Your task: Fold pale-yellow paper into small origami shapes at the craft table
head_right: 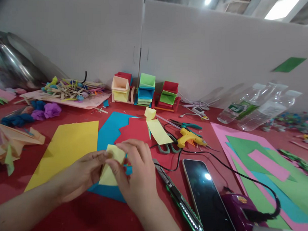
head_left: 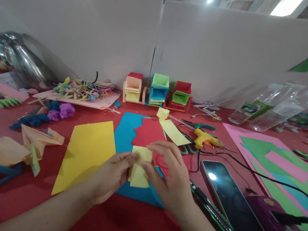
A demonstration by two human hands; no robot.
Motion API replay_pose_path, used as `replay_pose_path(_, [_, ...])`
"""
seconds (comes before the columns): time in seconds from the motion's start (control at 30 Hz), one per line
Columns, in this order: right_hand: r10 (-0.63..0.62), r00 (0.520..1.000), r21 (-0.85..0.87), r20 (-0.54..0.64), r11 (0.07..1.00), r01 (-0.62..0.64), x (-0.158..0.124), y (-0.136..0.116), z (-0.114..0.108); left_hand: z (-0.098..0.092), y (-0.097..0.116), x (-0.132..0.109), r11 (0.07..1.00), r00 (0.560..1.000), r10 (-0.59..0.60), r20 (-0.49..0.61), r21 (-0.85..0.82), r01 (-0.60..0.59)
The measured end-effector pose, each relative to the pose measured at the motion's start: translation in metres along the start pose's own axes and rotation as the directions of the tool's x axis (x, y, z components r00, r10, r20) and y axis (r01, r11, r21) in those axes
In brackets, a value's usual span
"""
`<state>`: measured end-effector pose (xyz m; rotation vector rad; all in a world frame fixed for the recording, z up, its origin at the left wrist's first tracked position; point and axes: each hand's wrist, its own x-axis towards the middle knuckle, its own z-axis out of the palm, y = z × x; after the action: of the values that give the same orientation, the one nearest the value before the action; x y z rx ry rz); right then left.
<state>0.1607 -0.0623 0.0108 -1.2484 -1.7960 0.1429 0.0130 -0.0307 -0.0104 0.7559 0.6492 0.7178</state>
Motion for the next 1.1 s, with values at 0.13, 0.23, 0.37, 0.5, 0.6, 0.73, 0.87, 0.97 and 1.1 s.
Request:
replay_pose_path(0.13, [-0.142, 0.975, -0.134, 0.171, 0.977, 0.165, 0.000, 0.001, 0.002, 0.004, 0.004, 0.002, 0.980, 0.981, 0.121, -0.152, -0.140, -0.142])
replay_pose_path(0.23, [-0.111, 0.977, -0.115, 0.183, 0.984, 0.133, 0.001, 0.004, 0.002, 0.004, 0.006, 0.002, 0.970, 0.983, 0.133, -0.128, -0.185, -0.155])
replay_pose_path(0.37, [-0.006, 0.986, 0.033, 0.165, 0.999, 0.001, 0.001, 0.006, 0.000, 0.006, 0.007, 0.001, 0.966, 0.984, 0.163, -0.074, -0.189, -0.174])
replay_pose_path(0.5, [0.186, 0.981, 0.138, 0.056, 0.972, -0.192, 0.000, 0.007, 0.002, 0.008, 0.006, 0.000, 0.975, 0.982, 0.181, -0.051, -0.122, -0.186])
replay_pose_path(0.6, [0.392, 0.917, 0.288, 0.077, 0.872, -0.396, 0.001, 0.006, 0.004, 0.009, 0.005, 0.000, 0.980, 0.984, 0.167, -0.062, -0.097, -0.173])
replay_pose_path(0.73, [0.534, 0.828, 0.460, 0.171, 0.700, -0.547, 0.004, 0.005, 0.006, 0.009, 0.001, 0.000, 0.976, 0.980, 0.168, -0.109, -0.120, -0.181])
replay_pose_path(0.87, [0.617, 0.725, 0.528, 0.306, 0.524, -0.668, 0.006, 0.008, 0.005, 0.004, 0.004, 0.000, 0.986, 0.989, 0.141, -0.052, -0.078, -0.144])
replay_pose_path(0.97, [0.608, 0.692, 0.530, 0.389, 0.467, -0.708, 0.008, 0.008, 0.002, -0.002, 0.012, 0.001, 0.985, 0.988, 0.147, -0.049, 0.097, -0.142])
replay_pose_path(1.1, [0.555, 0.765, 0.464, 0.325, 0.611, -0.641, 0.009, 0.003, -0.001, -0.005, 0.022, 0.002, 0.913, 0.966, 0.235, -0.105, 0.364, -0.182])
